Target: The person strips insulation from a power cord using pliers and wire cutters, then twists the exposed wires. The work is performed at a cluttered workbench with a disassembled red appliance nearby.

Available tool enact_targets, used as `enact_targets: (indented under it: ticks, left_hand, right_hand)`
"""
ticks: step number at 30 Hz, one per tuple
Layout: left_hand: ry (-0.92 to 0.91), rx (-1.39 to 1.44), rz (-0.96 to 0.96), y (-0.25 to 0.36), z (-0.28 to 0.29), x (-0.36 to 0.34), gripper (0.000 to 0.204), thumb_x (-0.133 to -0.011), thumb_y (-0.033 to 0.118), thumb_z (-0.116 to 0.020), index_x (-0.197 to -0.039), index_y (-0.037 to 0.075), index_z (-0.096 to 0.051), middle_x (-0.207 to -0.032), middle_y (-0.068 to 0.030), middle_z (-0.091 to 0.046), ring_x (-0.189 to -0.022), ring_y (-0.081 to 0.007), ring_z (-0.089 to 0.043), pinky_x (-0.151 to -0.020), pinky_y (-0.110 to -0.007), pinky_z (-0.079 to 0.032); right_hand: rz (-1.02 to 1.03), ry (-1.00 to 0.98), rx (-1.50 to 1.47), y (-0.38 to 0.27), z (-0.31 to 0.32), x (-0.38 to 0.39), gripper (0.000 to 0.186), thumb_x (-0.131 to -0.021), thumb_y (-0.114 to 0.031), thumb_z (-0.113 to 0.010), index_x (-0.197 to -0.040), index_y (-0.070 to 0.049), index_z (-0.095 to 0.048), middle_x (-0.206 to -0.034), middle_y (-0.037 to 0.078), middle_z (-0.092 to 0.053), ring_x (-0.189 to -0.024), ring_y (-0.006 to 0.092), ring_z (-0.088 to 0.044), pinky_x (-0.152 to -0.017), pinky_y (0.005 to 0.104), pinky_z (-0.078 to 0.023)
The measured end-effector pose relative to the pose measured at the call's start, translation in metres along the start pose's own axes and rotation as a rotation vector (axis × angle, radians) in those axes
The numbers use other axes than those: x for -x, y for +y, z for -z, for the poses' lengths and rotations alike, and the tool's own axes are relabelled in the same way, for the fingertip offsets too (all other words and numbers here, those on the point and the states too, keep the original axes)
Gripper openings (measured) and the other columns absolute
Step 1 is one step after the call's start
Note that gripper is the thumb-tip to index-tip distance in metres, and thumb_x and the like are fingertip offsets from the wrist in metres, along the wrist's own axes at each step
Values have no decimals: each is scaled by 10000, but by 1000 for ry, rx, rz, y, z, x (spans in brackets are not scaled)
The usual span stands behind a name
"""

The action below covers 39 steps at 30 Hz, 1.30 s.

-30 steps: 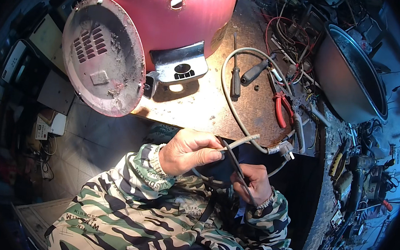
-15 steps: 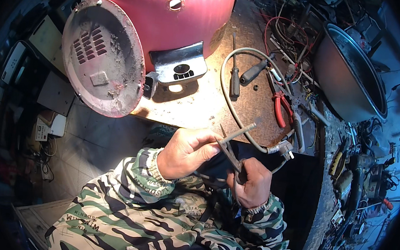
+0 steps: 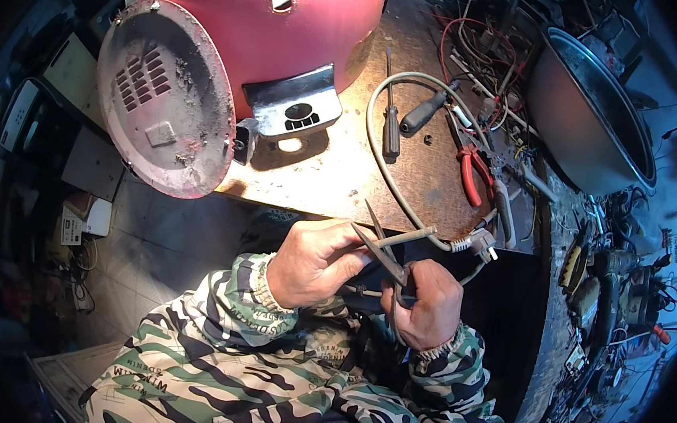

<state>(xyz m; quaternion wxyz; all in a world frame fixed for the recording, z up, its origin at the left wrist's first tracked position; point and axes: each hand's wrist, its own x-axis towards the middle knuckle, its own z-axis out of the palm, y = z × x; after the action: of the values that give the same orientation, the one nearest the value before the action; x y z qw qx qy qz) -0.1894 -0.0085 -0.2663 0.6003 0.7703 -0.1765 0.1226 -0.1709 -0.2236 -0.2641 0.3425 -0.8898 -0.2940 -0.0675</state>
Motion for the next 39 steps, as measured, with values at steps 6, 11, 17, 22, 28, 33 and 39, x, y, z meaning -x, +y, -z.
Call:
enact_targets:
  ticks: [6, 11, 17, 22, 28, 33, 39]
  left_hand:
    - [-14, 12, -14, -4, -1, 0, 165, -926, 93, -670, -1016, -44, -665, -896, -127, -692, -765, -194, -668, -720, -296, -532]
    - [43, -15, -27, -6, -6, 5, 170, -939, 105, -667, -1025, -42, -659, -901, -130, -691, -771, -188, -664, -714, -287, -524]
    - [-28, 114, -19, -14, -5, 5, 107, -924, 52, -655, -1003, -20, -667, -841, -115, -673, -717, -187, -665, -666, -276, -515]
    - [-232, 656, 237, -22, 4, 8, 233, -986, 188, -618, -1037, -35, -660, -778, -10, -621, -596, -96, -519, -551, -223, -398]
    - [-466, 1305, 604, -43, 7, 14, 361, -944, 264, -680, -1129, -42, -631, -787, -39, -579, -520, -41, -378, -445, -194, -262]
    - [-183, 823, 363, -26, 0, 15, 285, -990, 212, -625, -1108, -48, -614, -885, -57, -637, -600, -101, -542, -522, -221, -422]
    - [142, -30, -70, -12, -13, 12, 124, -926, 64, -671, -997, -37, -660, -836, -113, -662, -725, -174, -655, -658, -264, -507]
  right_hand:
    - [-4, -33, 40, 4, 0, 3, 275, -652, -150, -768, -718, -35, -528, -667, 133, -538, -615, 351, -561, -585, 433, -443]
    - [25, -5, 42, 6, -2, 4, 278, -628, -143, -766, -699, -45, -516, -654, 126, -532, -595, 345, -552, -565, 425, -424]
    - [68, 3, 21, 9, -3, 5, 275, -600, -138, -751, -691, -48, -508, -646, 117, -523, -586, 336, -545, -557, 421, -414]
    - [154, 25, -41, 16, -7, 2, 253, -587, -167, -705, -665, -37, -502, -616, 117, -487, -557, 350, -506, -529, 426, -387]
    - [260, -38, -80, 26, -5, -4, 256, -584, -179, -704, -661, -40, -504, -619, 118, -492, -551, 344, -515, -527, 419, -385]
    - [158, -49, -47, 21, -1, -3, 230, -577, -142, -718, -683, -43, -540, -631, 113, -522, -577, 332, -552, -539, 417, -413]
    - [122, -24, -49, 18, -4, -1, 225, -585, -114, -729, -679, -43, -537, -623, 118, -526, -581, 346, -565, -538, 424, -429]
